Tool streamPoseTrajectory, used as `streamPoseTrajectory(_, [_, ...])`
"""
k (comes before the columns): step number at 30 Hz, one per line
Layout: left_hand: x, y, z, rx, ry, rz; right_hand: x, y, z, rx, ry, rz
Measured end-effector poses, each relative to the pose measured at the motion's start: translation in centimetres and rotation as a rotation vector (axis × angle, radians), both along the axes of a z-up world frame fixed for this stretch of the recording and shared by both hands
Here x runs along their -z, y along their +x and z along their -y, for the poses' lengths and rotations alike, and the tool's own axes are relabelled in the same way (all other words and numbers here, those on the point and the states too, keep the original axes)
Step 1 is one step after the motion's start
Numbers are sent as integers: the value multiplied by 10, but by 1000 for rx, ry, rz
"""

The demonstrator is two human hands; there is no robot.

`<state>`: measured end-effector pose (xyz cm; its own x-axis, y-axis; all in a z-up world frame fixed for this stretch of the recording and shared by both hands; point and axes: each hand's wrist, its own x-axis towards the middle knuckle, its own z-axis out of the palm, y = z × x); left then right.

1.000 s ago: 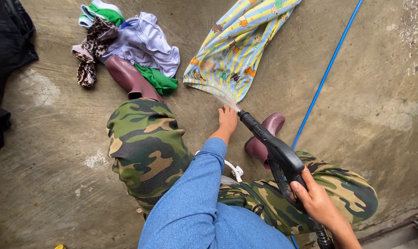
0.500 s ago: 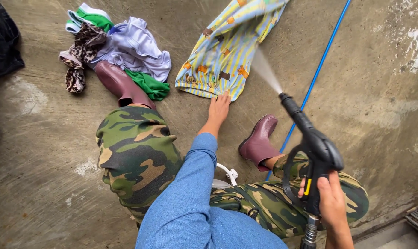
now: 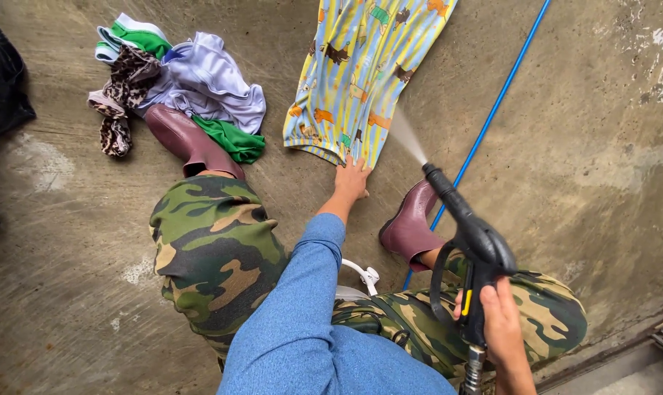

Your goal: Cleaning various items of clothing on a concrete floor using a high-pressure water sprayer.

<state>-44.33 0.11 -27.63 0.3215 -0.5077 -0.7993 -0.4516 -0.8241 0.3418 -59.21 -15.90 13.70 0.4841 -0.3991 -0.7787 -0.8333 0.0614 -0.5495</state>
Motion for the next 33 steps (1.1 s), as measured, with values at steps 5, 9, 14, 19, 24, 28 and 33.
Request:
streamPoseTrajectory(5, [0,-8,8,2,0,-1,-13,11,-7,46,-110,187])
streamPoseTrajectory(9, [0,-8,11,-10,3,-10,-20,-14,-1,47,-107,108])
streamPoseTrajectory(14, [3,-12,11,-24,16,-14,4,-37,-3,25,21,-104])
streamPoseTrajectory(19, [3,-11,10,1,17,-12,10,7,-34,-97,-33,-95])
streamPoseTrajectory(24, [3,-9,6,12,1,-29,-6,16,-36,-65,-66,109])
streamPoseTrajectory(28, [-2,-7,8,-9,16,-74,-5,0,-22,-106,-4,37])
streamPoseTrajectory(33, [-12,-10,10,-47,19,-114,13,9,-36,-218,-42,-135])
